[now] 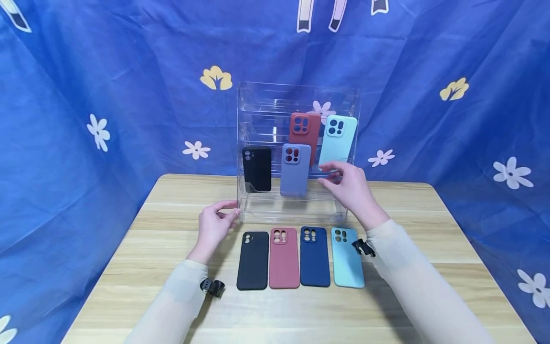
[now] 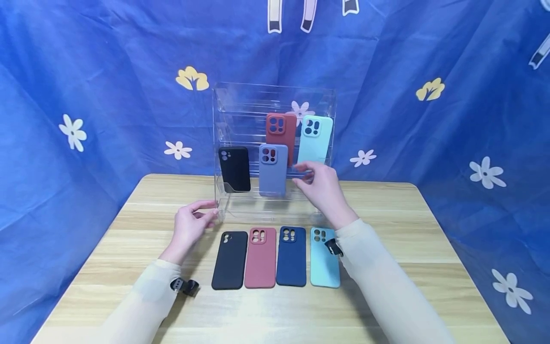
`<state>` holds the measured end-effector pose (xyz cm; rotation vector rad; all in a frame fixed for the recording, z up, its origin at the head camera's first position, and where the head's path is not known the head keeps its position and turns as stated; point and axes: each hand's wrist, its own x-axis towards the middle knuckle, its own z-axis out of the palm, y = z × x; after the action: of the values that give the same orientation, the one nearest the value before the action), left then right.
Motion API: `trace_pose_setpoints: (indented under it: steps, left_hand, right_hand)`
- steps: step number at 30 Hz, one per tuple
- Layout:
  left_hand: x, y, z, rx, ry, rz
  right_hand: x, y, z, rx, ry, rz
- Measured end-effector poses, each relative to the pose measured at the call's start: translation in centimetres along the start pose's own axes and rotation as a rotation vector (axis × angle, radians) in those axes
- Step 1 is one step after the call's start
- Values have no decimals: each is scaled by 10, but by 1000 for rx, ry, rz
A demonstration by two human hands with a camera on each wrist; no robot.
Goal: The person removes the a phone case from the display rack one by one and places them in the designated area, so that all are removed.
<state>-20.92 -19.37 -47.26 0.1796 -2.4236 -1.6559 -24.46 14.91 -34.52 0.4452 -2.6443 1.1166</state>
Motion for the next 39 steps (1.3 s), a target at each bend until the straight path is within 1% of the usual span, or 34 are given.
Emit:
trace_pose_setpoints:
  steps: [5,7,10,14,19,23,30,34,39]
  left_hand:
    - [0,1,-2,9,2,-5]
    - [0,1,-1,8,-1,2]
    - [-2,1,0,5,-6,-9]
    - [-4,-1,0,14,-11,-25]
    - [-3,0,0,12,-2,-11]
    - [-3,2,-1,13,2,-5]
    - [-3,2,0,22,3,-29]
    - [-3,1,0,22,4,-22]
    - [-2,2,0,24,2,-19]
  right_hand:
    - [17,-5,9,71,77,-36]
    - [22,-6,12,97,96,-38]
    - [29,-7,16,118,121,-43]
    - [35,-7,21,113,155,-48]
    - [43,-8,26,97,193,-67]
    - [48,-8,28,90,202,-59]
    - [51,-4,35,80,180,-30]
    - [51,-2,37,83,192,-28]
    - [51,-1,37,101,227,-41]
